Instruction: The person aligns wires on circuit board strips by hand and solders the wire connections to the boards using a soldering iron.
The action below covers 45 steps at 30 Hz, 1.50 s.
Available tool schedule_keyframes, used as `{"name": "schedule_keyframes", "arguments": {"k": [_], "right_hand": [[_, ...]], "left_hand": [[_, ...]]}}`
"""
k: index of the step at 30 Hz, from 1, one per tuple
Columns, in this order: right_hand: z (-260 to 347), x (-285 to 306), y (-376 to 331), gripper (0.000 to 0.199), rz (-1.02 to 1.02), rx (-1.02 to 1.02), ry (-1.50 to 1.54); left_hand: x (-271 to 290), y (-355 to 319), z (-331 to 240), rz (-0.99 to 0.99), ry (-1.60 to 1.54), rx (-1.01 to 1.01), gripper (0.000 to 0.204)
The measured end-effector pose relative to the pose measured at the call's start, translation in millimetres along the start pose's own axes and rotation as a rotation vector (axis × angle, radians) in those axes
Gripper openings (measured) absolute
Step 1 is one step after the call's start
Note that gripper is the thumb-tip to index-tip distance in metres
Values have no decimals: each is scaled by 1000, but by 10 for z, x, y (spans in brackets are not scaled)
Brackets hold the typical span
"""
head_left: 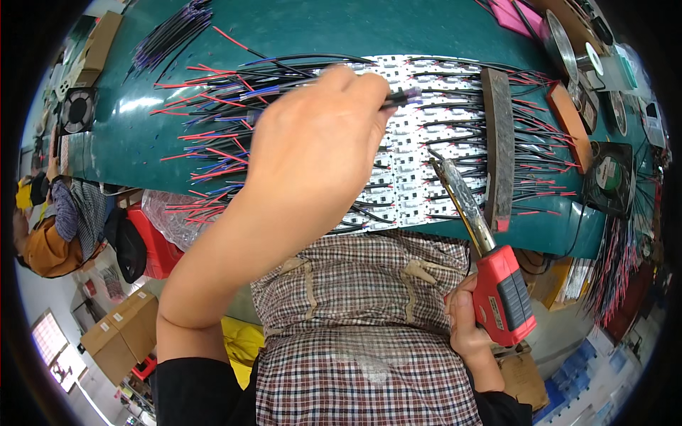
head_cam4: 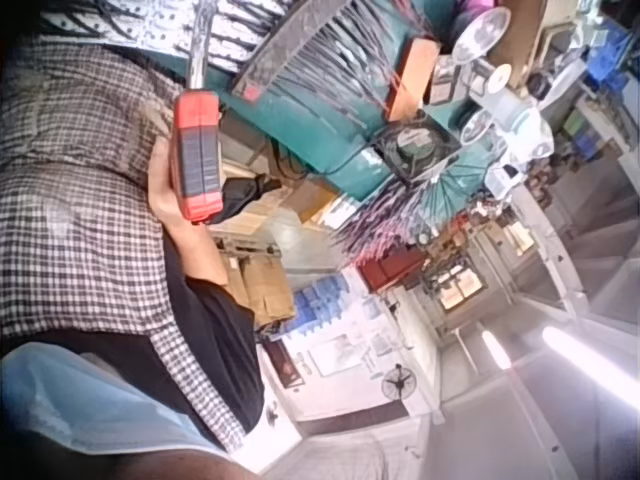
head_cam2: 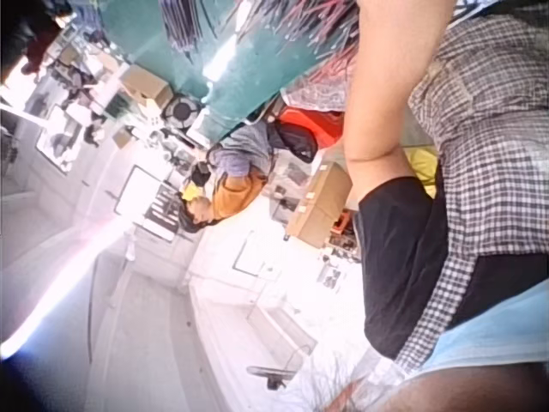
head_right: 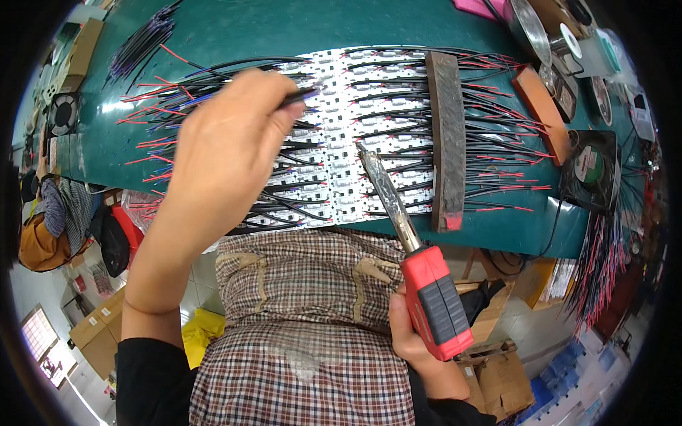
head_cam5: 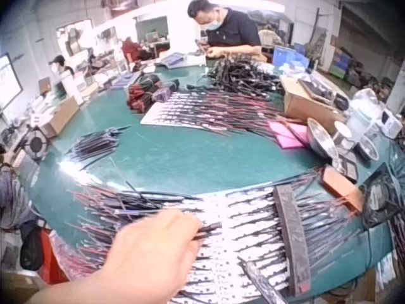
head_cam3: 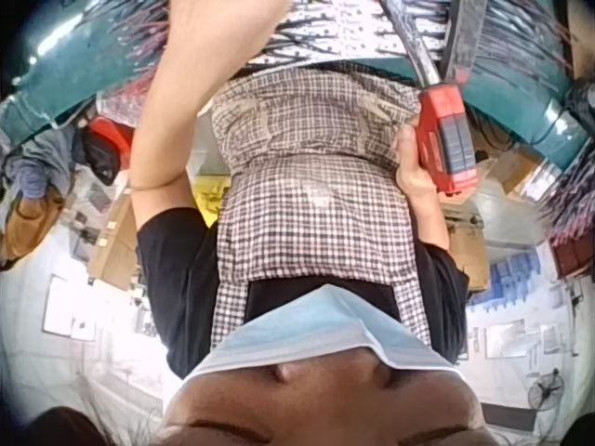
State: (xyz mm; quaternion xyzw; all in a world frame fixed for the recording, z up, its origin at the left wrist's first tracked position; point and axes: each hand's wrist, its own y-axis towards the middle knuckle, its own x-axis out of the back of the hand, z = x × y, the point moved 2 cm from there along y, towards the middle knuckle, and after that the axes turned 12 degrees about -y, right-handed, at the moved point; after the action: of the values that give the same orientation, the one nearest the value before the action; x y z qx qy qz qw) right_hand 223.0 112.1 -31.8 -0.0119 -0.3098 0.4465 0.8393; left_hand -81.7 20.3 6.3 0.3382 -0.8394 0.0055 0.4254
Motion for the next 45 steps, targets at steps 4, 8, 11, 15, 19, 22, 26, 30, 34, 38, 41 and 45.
{"name": "schedule_keyframes", "arguments": {"k": [4,8,11,15,19,22,26,30,34,38,41,45], "right_hand": [[4,43,-43,23,29,24,-123],[75,67,-33,24,58,41,-210],[98,-8,15,26,-7,125,-204],[86,-61,25,23,-11,154,-243],[114,-88,67,20,16,153,-227],[104,-102,77,19,25,119,-204],[128,-110,94,19,25,138,-250],[151,-140,108,18,-21,134,-217],[171,-130,123,17,-3,167,-236],[225,-100,175,19,6,286,-331],[131,-71,79,22,-10,326,-389],[121,-76,30,25,-58,298,-382]], "left_hand": [[138,-25,-131,-112,-30,-77,12],[-37,-193,-103,102,-137,145,10],[-159,-286,-27,93,-77,118,12],[-229,-310,9,68,-21,86,14],[-241,-296,12,81,-21,77,16],[-248,-293,5,90,-15,76,16],[-248,-284,-7,79,-6,50,17],[-254,-272,-20,105,27,42,18],[-258,-250,-38,120,46,16,18],[-256,-242,-35,150,61,29,17],[-266,-230,-38,144,59,13,16],[-266,-215,-20,172,82,34,15]]}}
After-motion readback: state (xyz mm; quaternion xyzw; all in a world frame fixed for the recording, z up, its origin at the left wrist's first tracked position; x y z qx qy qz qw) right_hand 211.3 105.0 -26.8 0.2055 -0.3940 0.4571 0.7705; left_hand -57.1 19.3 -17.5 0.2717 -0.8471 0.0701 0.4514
